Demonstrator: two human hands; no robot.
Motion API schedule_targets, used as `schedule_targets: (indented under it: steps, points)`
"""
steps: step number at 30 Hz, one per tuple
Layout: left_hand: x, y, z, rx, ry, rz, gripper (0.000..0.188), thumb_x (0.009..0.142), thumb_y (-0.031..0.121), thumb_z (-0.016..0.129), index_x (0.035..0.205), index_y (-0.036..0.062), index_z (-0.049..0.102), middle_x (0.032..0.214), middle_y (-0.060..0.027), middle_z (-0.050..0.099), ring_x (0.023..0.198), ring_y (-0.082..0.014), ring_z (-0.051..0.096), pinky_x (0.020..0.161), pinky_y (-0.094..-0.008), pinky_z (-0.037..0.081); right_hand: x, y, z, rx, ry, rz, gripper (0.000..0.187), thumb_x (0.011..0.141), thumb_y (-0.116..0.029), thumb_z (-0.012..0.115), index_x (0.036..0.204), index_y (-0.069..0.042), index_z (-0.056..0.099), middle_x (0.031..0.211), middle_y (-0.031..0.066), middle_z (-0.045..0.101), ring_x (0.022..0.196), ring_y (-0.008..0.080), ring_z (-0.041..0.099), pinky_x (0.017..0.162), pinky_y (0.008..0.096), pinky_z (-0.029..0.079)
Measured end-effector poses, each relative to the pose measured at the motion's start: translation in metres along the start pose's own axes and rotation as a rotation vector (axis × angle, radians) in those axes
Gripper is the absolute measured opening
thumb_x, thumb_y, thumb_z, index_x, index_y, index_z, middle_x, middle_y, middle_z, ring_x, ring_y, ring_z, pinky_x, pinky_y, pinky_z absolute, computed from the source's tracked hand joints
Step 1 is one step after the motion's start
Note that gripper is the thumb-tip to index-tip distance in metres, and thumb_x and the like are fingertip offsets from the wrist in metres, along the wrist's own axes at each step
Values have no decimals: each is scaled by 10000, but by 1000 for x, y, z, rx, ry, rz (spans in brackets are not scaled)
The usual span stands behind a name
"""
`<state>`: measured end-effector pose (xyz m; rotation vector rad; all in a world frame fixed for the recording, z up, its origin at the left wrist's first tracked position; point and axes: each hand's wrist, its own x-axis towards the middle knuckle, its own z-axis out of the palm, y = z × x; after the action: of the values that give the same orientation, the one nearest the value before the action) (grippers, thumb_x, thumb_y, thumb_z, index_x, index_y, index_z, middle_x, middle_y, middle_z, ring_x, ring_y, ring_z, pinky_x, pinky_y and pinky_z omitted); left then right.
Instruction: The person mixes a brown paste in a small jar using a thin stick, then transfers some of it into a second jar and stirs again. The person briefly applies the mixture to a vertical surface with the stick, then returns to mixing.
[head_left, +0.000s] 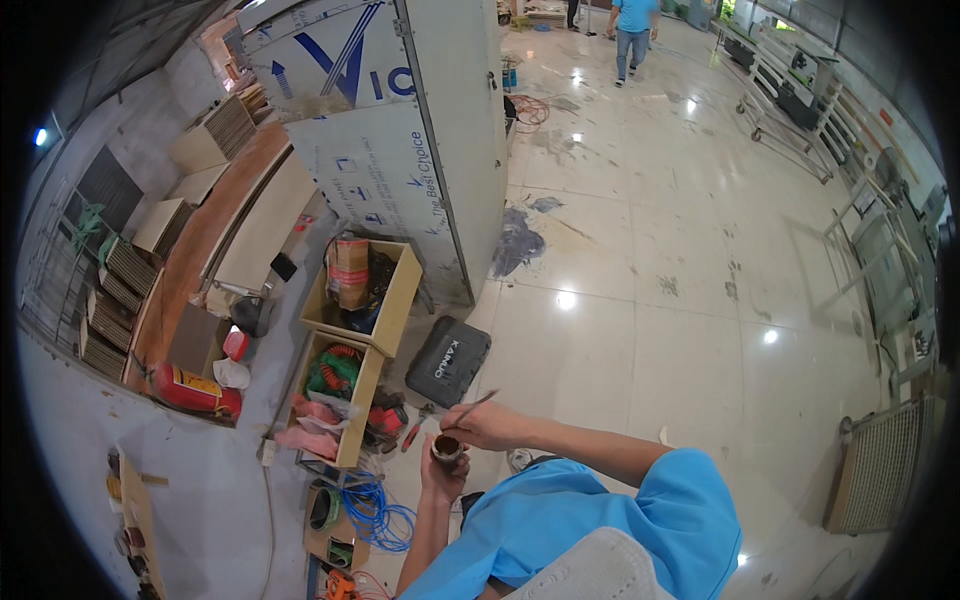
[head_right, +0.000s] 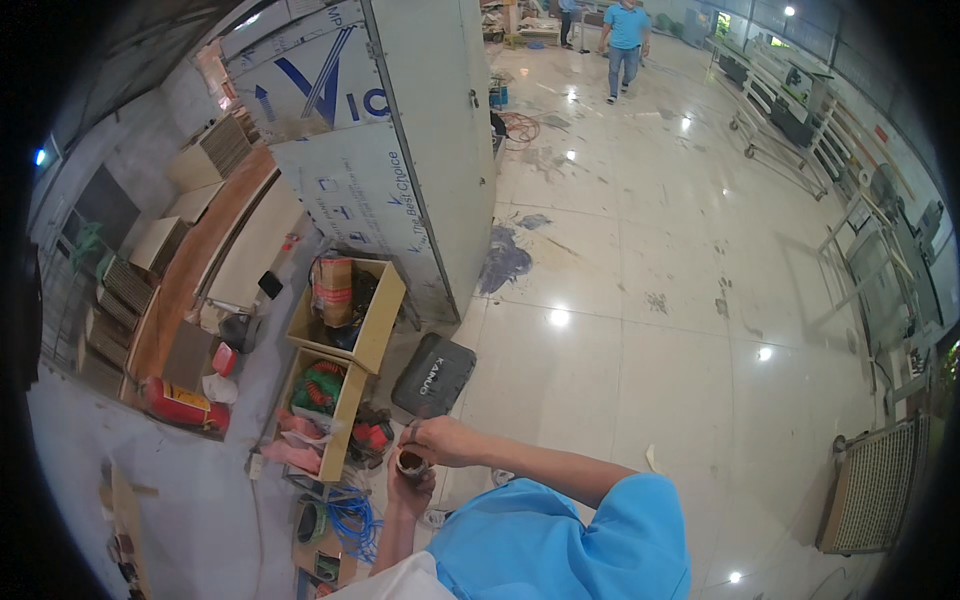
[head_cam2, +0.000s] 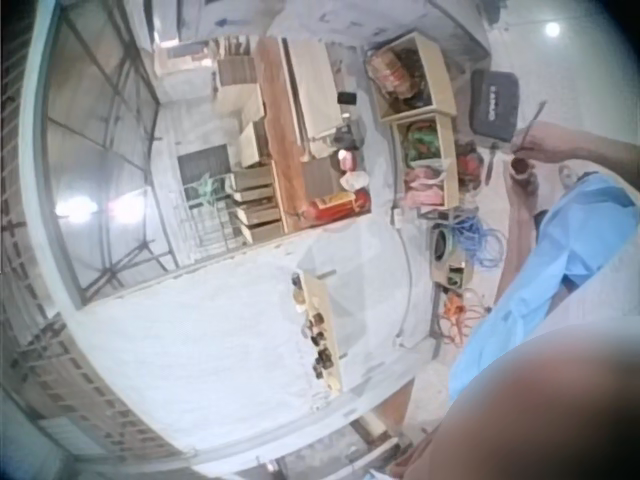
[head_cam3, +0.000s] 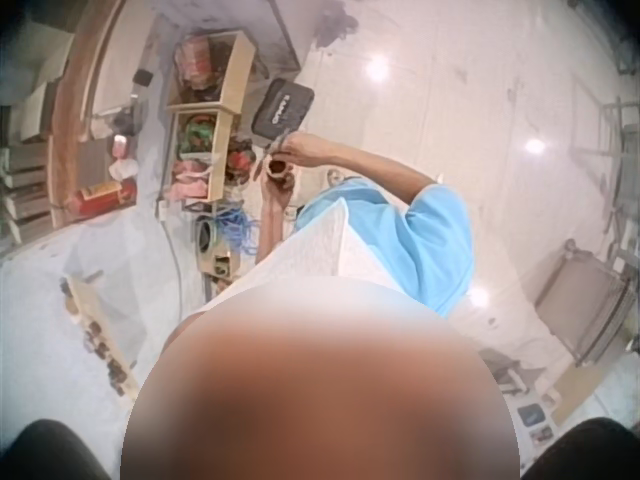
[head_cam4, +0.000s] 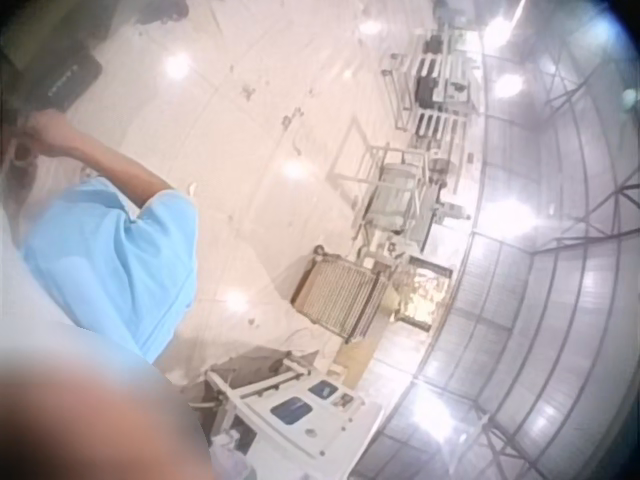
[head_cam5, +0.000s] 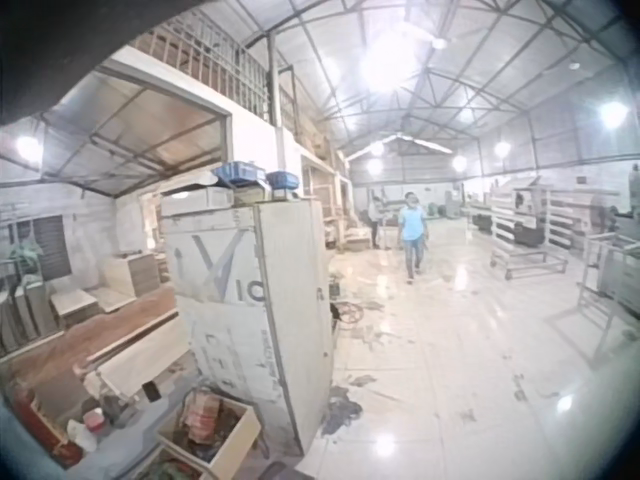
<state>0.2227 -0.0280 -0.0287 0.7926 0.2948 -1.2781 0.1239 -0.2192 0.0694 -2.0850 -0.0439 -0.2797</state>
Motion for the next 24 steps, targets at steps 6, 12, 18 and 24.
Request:
schedule_targets:
  steps: [6, 12, 18, 24]
  points:
    - [8, 5, 2, 54, -99, 49, 514, 1124, 568, 415, 1204, 120, 655, 927, -52, 692, 736, -189, 649, 561, -273, 483, -20, 0, -1, 82, -6, 97, 177, 1040, -132, 637, 1178, -30, 682, 994, 188, 705, 975, 390, 708, 848, 473, 550]
    - [4, 5, 6, 44, -110, 62, 479, 1123, 550, 448, 1226, 128, 650, 989, -34, 708, 803, -191, 678, 629, -289, 537, -13, 1, -4, 101, 124, -8, 184, 1036, -158, 631, 1149, -27, 691, 1048, 183, 723, 972, 418, 703, 852, 490, 562]
    - [-1, 13, 10, 69, -50, 119, 482, 1131, 536, 438, 1270, 128, 655, 1098, -34, 729, 873, -165, 692, 684, -281, 555, -13, -8, -7, 41, -12, 127, 250, 1047, -172, 615, 1251, -55, 699, 1106, 201, 719, 977, 415, 698, 879, 485, 565]
    - [-6, 12, 12, 6, -68, 224, 444, 1134, 443, 478, 1386, 116, 641, 1257, -38, 701, 1158, -178, 668, 999, -320, 532, -13, -9, 0, 366, 100, 76, 235, 1004, -19, 652, 1232, 9, 702, 1142, 168, 726, 1031, 319, 720, 892, 390, 583]
